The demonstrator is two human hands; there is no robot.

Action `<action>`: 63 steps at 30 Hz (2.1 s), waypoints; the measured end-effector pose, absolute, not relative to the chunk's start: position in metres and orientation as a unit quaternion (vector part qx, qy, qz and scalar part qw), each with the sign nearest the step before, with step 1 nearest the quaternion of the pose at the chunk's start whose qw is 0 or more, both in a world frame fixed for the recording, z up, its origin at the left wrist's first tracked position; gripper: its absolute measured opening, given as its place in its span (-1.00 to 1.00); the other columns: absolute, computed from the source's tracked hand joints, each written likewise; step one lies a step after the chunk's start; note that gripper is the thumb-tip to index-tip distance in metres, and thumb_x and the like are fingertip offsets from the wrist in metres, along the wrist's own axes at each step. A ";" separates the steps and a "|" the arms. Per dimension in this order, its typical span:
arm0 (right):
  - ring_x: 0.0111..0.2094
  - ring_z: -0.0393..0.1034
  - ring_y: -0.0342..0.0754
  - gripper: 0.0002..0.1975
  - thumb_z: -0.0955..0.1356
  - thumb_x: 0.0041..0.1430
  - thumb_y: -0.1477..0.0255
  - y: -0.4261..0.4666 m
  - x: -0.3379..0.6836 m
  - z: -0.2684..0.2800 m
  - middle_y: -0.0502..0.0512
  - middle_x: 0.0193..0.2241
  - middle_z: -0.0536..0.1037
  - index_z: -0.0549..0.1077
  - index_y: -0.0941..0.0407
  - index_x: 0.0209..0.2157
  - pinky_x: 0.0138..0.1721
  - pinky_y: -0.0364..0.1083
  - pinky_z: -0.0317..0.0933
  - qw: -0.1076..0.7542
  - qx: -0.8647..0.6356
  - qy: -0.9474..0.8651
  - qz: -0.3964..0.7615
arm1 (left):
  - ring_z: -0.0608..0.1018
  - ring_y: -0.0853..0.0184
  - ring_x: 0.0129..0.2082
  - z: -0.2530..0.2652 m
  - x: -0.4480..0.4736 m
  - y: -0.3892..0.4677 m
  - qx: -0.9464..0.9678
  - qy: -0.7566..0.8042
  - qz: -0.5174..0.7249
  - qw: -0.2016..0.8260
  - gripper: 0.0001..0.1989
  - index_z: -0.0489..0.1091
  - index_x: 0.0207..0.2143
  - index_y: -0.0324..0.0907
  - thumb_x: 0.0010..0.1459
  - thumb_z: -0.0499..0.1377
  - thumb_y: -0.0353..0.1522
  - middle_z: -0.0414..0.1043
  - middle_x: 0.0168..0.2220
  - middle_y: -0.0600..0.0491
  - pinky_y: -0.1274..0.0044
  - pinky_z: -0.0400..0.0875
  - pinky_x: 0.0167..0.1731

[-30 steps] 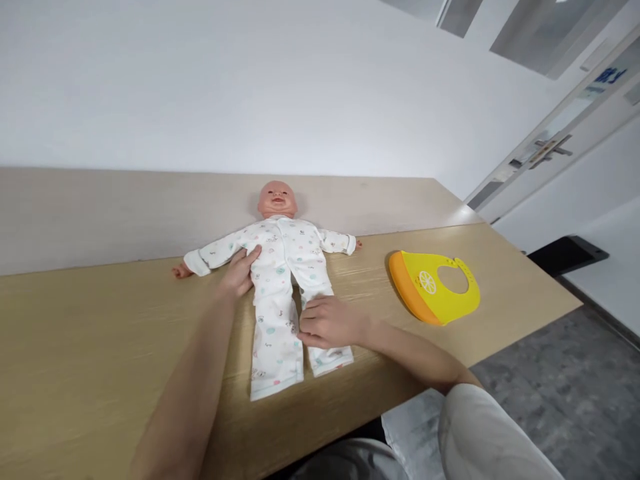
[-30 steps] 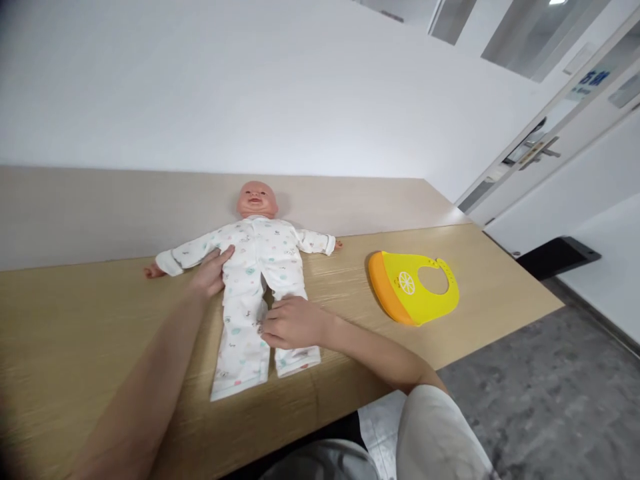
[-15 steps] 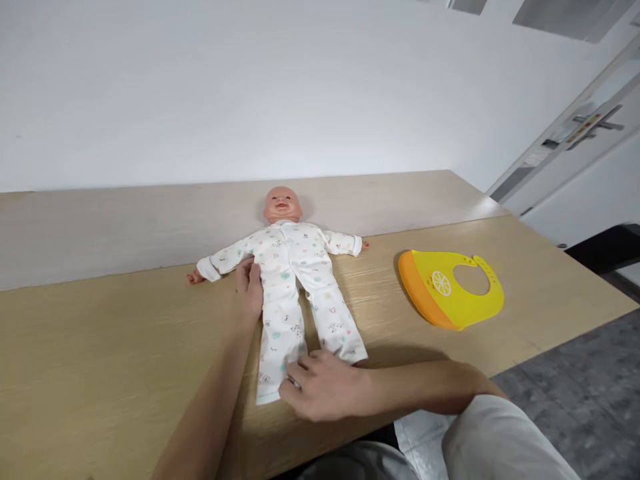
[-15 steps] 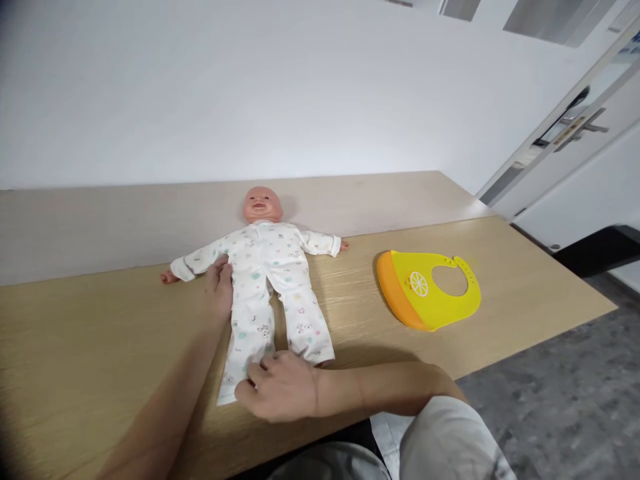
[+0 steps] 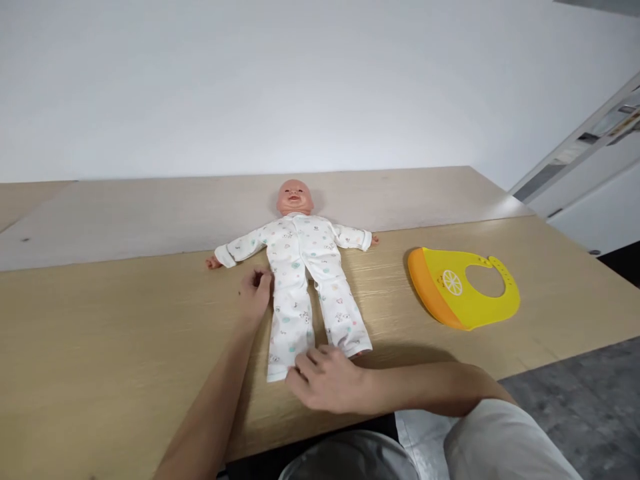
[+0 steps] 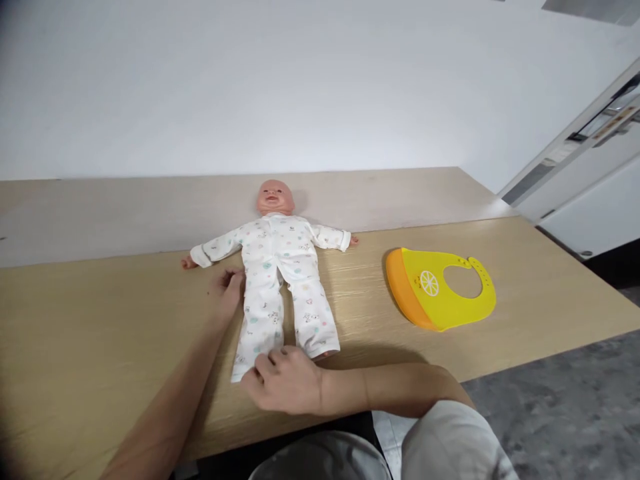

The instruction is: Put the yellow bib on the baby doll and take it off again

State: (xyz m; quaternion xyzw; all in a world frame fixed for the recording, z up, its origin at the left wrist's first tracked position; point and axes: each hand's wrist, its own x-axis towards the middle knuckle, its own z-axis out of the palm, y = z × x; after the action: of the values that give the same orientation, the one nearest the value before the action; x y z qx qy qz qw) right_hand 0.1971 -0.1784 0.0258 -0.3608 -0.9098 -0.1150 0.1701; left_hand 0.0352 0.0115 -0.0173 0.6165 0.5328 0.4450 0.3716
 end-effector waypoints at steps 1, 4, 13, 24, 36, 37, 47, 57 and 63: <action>-0.49 0.34 -0.08 -0.93 0.20 0.25 0.51 -0.177 0.198 0.027 0.13 -0.40 0.45 0.30 0.18 -0.27 -0.53 -0.10 0.07 0.167 -0.378 -0.901 -0.132 | 0.42 0.21 -0.40 -0.013 0.036 0.007 0.628 0.529 0.453 0.349 -0.74 0.24 -0.47 -0.03 0.09 0.11 -0.08 0.32 -0.55 0.14 0.26 0.44 -0.28; -0.45 0.32 -0.08 -0.86 0.21 0.25 0.49 -0.172 0.200 0.027 0.17 -0.33 0.45 0.30 0.19 -0.17 -0.41 -0.06 0.10 0.178 -0.406 -0.880 -0.172 | 0.36 0.27 -0.45 0.003 0.039 -0.007 0.680 0.475 0.486 0.274 -0.79 0.20 -0.51 -0.07 0.07 0.12 -0.19 0.25 -0.54 0.10 0.33 0.37 -0.31; -0.48 0.22 -0.12 -0.93 0.24 0.19 0.55 -0.172 0.200 0.019 0.05 -0.50 0.34 0.31 0.19 -0.38 -0.38 -0.07 -0.05 0.264 -0.335 -0.886 -0.180 | 0.46 0.19 -0.29 0.014 0.040 -0.035 0.830 0.375 0.412 0.029 -0.80 0.30 -0.32 -0.12 -0.07 0.16 -0.45 0.42 -0.31 -0.04 0.35 0.38 -0.21; -0.45 0.24 -0.13 -0.88 0.22 0.22 0.55 -0.175 0.199 -0.002 0.08 -0.46 0.38 0.32 0.18 -0.40 -0.41 -0.08 0.05 0.224 -0.296 -0.922 -0.105 | 0.39 0.26 -0.43 0.012 0.047 -0.036 0.827 0.368 0.424 0.034 -0.82 0.19 -0.51 -0.08 -0.06 0.14 -0.50 0.32 -0.50 0.05 0.39 0.34 -0.33; -0.58 0.21 -0.17 -0.77 0.30 0.19 0.37 -0.165 0.210 0.044 -0.03 -0.57 0.35 0.26 0.14 -0.52 -0.58 -0.13 -0.09 0.233 -0.188 -0.954 -0.029 | 0.46 0.26 -0.31 0.015 0.046 -0.041 0.798 0.377 0.465 0.069 -0.87 0.36 -0.35 -0.12 0.13 0.06 -0.49 0.43 -0.34 0.00 0.39 0.37 -0.20; -0.56 0.25 -0.14 -0.78 0.32 0.18 0.33 -0.162 0.219 0.054 0.00 -0.55 0.39 0.30 0.14 -0.49 -0.58 -0.13 -0.06 0.177 -0.232 -0.956 -0.024 | 0.46 0.26 -0.30 0.013 0.045 -0.040 0.783 0.395 0.472 0.085 -0.87 0.36 -0.35 -0.12 0.15 0.04 -0.48 0.43 -0.35 0.00 0.39 0.37 -0.20; -0.34 0.47 0.05 -0.76 0.34 0.08 0.63 -0.174 0.248 0.094 0.20 -0.33 0.51 0.48 0.20 -0.18 -0.53 -0.10 0.15 -0.208 -0.487 -0.848 0.029 | 0.47 0.24 -0.30 -0.004 0.040 -0.027 0.739 0.479 0.455 0.129 -0.88 0.34 -0.43 -0.12 0.12 0.03 -0.41 0.44 -0.40 0.02 0.40 0.36 -0.20; -0.47 0.44 0.04 -0.88 0.37 0.02 0.62 -0.193 0.237 0.082 0.16 -0.47 0.50 0.50 0.17 -0.37 -0.62 -0.09 0.07 -0.107 -0.491 -0.863 -0.047 | 0.48 0.24 -0.26 -0.005 0.039 -0.027 0.732 0.497 0.448 0.129 -0.88 0.36 -0.41 -0.13 0.12 0.04 -0.41 0.45 -0.36 0.00 0.40 0.37 -0.16; -0.51 0.41 -0.01 -0.87 0.35 0.03 0.60 -0.199 0.227 0.067 0.14 -0.49 0.53 0.55 0.13 -0.44 -0.66 -0.08 -0.02 -0.119 -0.434 -0.893 -0.018 | 0.48 0.23 -0.25 -0.004 0.040 -0.027 0.732 0.506 0.439 0.121 -0.88 0.35 -0.43 -0.12 0.11 0.04 -0.41 0.45 -0.36 0.00 0.40 0.37 -0.14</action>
State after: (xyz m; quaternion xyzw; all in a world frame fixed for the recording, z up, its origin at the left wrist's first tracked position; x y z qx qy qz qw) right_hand 0.2273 -0.1990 0.0667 -0.4341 -0.8928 -0.0178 -0.1187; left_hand 0.0399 -0.0275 -0.0042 0.7324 0.5065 0.4386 0.1209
